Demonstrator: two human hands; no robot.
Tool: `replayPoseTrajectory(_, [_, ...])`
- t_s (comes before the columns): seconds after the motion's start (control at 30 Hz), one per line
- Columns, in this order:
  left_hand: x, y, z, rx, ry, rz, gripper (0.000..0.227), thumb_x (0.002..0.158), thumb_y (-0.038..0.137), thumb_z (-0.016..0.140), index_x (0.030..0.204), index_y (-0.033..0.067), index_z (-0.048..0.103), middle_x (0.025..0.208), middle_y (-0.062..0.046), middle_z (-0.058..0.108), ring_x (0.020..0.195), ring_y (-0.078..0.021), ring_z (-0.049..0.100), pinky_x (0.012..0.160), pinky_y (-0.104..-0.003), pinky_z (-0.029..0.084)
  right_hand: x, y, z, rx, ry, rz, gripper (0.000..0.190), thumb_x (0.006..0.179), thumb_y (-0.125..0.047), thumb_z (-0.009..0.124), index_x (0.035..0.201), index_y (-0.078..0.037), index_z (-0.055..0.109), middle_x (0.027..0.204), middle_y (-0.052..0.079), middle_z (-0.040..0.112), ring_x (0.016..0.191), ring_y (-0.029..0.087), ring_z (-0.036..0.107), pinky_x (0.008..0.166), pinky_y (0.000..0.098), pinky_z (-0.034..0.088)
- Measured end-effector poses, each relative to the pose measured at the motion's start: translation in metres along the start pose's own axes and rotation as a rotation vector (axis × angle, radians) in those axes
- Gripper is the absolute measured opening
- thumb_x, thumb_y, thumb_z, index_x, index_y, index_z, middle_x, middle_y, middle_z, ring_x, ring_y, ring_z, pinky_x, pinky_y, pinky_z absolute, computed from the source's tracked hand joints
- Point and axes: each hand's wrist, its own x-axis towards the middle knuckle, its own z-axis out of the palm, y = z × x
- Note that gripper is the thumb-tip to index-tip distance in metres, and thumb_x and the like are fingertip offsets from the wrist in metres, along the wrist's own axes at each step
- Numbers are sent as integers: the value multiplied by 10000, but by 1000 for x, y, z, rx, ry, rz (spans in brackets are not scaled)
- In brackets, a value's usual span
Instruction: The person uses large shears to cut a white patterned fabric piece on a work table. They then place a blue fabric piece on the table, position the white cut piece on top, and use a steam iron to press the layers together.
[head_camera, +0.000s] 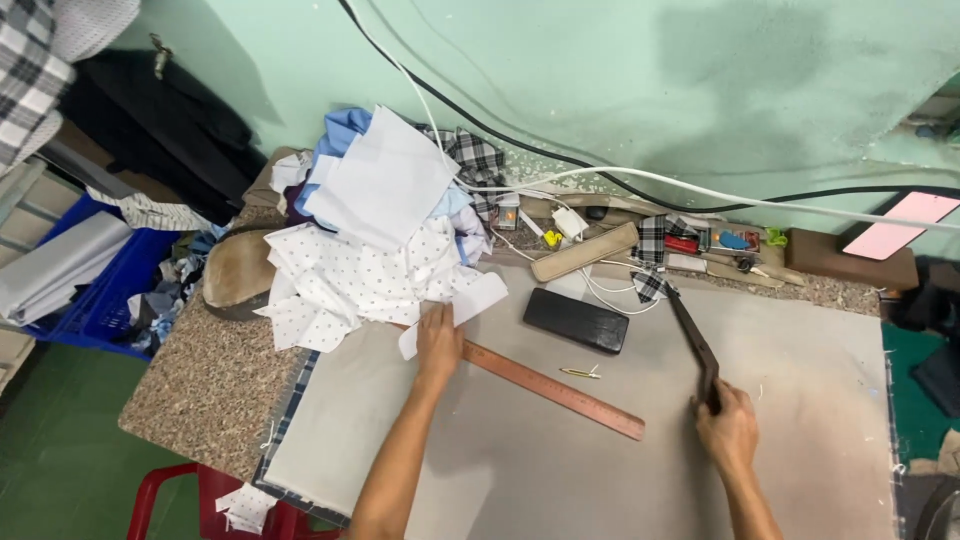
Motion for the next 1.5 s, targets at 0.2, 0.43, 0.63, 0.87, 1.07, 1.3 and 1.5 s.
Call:
replayPoseTrajectory(0.2, [30,-16,44,102,-296,-241,582,746,376,888,1185,81,646,1089,-141,672,1083,-385,532,1008,-448,381,-16,-7,39,-205,592,-449,498,882,-66,588,1368,-47,695,1399,150,666,1221,362,611,1039,478,493])
replayPoseTrajectory(0.43, [59,62,-36,-657,-306,-443,301,944,363,627,1019,84,713,1023,-102,782,992,-238,715,878,-351,498,-15,-15,41,-220,621,-416,472,871,-74,601,1328,-37,712,1363,156,678,1191,364,624,1016,472,493])
replayPoseTrajectory(0.63, [84,108,-38,-1768,131,-1085,151,886,130,731,985,239,694,598,100,580,353,-32,386,344,-190,163,-16,-14,45,-279,576,-351,526,842,-118,591,1354,-47,687,1352,160,671,1187,357,606,957,465,496])
replayPoseTrajectory(0.87, [17,135,48,-1387,-299,-958,420,982,371,594,1327,135,554,1286,-108,625,1087,-236,654,955,-326,480,-17,-16,40,-277,557,-343,512,852,-141,584,1346,-59,689,1370,140,678,1183,336,600,929,454,490])
replayPoseTrajectory(1.07, [-75,131,-26,-395,-54,116,386,1023,259,565,1302,-2,614,1341,-177,618,1272,-349,541,1088,-474,391,-14,-12,44,-285,540,-341,536,834,-143,583,1351,-51,689,1375,144,668,1183,350,598,933,462,491])
replayPoseTrajectory(1.3, [-121,53,-61,-53,-258,74,646,1035,445,472,1591,137,358,1661,-68,340,1548,-260,269,1241,-496,174,-15,-11,45,-304,558,-361,554,837,-183,583,1365,-53,691,1373,161,668,1146,374,603,923,478,485])
replayPoseTrajectory(1.5, [-120,46,-66,-15,-223,53,654,1038,471,437,1580,112,374,1660,-92,332,1547,-274,263,1246,-512,141,-19,-18,42,-320,573,-362,541,836,-160,599,1354,-46,706,1353,161,692,1157,372,615,922,474,491])
